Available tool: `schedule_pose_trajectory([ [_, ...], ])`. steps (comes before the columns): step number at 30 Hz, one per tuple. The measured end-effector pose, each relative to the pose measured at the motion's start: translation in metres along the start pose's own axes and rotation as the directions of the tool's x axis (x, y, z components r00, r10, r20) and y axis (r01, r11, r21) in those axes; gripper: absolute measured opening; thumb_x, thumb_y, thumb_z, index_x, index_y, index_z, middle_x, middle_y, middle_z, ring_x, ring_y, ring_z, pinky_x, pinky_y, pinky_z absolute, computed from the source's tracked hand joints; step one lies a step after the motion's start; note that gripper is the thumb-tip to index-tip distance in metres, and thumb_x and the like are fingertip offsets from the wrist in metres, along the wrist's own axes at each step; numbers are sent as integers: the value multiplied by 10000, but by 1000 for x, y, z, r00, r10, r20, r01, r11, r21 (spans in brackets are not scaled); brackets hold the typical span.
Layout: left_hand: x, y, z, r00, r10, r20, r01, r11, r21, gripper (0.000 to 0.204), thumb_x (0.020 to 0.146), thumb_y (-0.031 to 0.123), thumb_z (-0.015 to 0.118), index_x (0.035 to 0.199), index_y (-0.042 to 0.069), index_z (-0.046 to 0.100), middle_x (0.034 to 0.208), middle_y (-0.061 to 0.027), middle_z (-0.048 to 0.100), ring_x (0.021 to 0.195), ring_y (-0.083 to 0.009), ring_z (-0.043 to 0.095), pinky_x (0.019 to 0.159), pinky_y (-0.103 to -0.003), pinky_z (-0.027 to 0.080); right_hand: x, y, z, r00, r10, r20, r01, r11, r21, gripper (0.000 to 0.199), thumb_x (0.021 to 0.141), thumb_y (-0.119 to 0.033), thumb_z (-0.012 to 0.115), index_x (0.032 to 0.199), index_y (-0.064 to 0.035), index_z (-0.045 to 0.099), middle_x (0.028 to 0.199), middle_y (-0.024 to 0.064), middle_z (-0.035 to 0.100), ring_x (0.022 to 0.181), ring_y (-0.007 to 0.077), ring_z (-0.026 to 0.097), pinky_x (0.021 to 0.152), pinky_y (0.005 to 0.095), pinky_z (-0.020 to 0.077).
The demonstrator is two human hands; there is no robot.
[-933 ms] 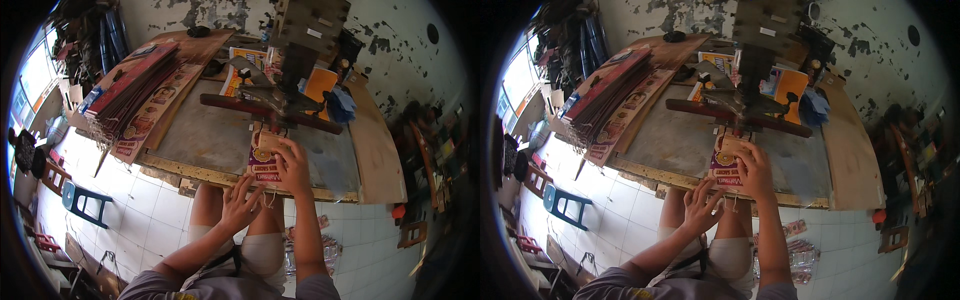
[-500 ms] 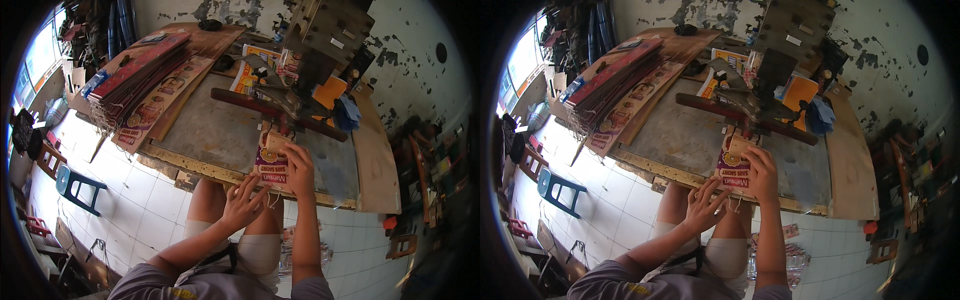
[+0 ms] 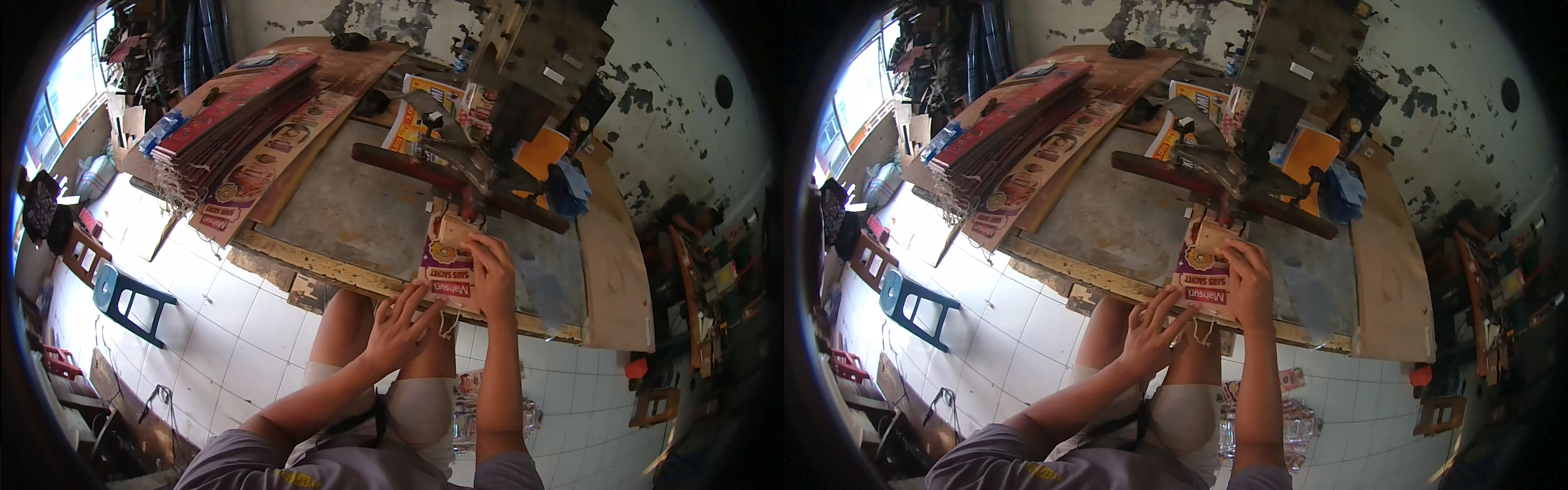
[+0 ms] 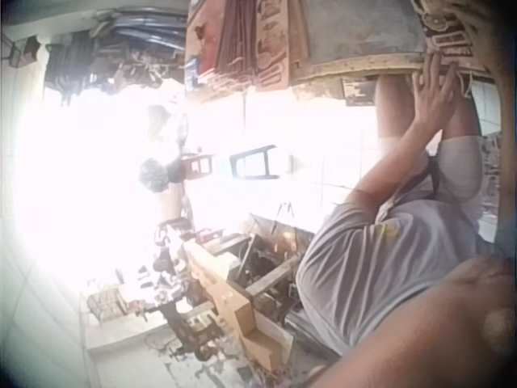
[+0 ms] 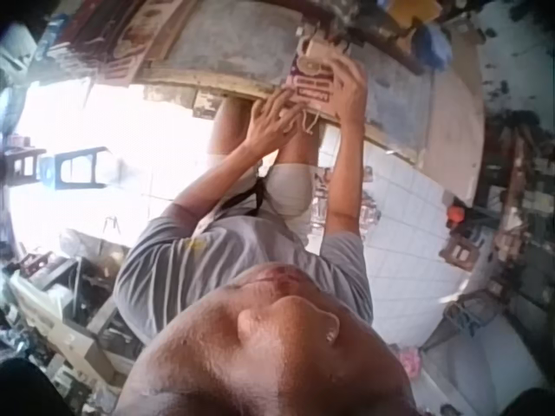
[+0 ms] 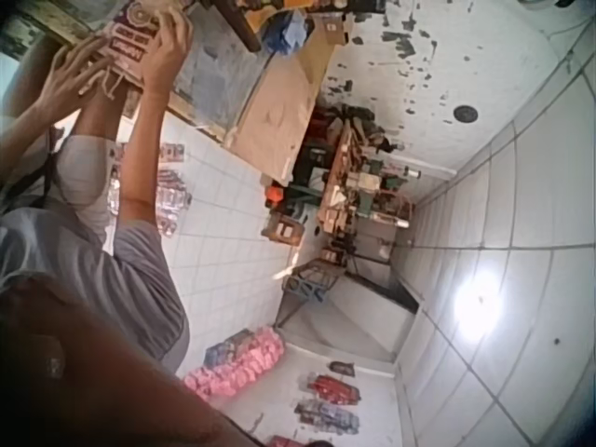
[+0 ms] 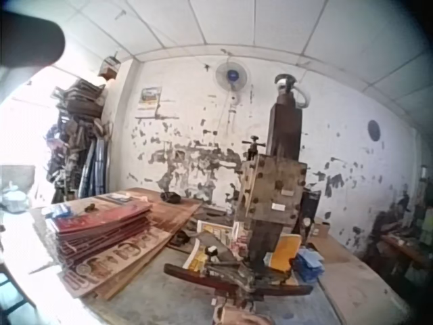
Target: The person positions product packaging under a sealing machine, pulls the lever to seal the edge, and removes the sealed package.
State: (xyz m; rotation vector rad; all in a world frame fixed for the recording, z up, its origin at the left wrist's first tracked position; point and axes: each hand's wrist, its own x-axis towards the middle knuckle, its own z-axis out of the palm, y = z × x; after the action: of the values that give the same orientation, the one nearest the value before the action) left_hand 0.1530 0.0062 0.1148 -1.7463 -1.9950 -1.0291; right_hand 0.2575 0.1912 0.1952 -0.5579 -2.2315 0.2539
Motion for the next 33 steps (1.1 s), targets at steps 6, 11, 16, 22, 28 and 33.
schedule_pose_trajectory([
  [6,1,-2,-1,1000,25,-16,-24,999,45,658,828,240,727,1465,300,573,1541,-65,494,1451,-202,455,1095,-409,306,2,-1,-3,1000,21,11,-22,1000,21,203,967,1,627,1149,-19,716,1215,95,682,1109,312,641,909,427,539],
  [11,2,0,-1,998,42,-39,-40,998,41,646,835,236,708,1465,288,573,1542,-75,507,1438,-196,479,1073,-387,323,1,0,-4,997,77,5,-77,997,-8,257,964,-77,659,1217,-37,671,1271,104,655,1170,348,612,986,456,505],
  [16,-2,-3,5,998,32,-50,-32,999,20,649,821,221,720,1451,303,589,1534,-67,511,1431,-207,486,1089,-406,326,-2,2,0,990,142,24,-143,988,59,264,957,-97,678,1216,-51,661,1343,124,622,1203,366,607,994,455,506],
  [22,-2,-3,3,999,40,-35,-40,999,29,648,827,215,711,1459,288,584,1550,-73,499,1441,-213,475,1100,-409,331,-1,0,0,987,161,28,-164,979,125,281,938,-73,699,1213,-56,645,1345,129,617,1193,373,618,956,441,532],
  [28,-4,-6,0,997,75,26,-76,996,40,687,848,221,696,1512,275,527,1601,-90,442,1494,-233,407,1103,-432,345,-5,0,-7,992,111,53,-116,988,97,308,897,-27,732,1193,-53,654,1301,136,619,1165,364,628,918,427,549],
  [33,-10,-15,-15,986,82,143,-71,994,-84,687,847,220,700,1509,258,519,1608,-102,432,1500,-243,399,1167,-479,306,-28,-27,-29,982,111,153,-135,979,154,278,880,-13,751,1146,-43,677,1266,97,622,1165,319,618,996,402,498],
])
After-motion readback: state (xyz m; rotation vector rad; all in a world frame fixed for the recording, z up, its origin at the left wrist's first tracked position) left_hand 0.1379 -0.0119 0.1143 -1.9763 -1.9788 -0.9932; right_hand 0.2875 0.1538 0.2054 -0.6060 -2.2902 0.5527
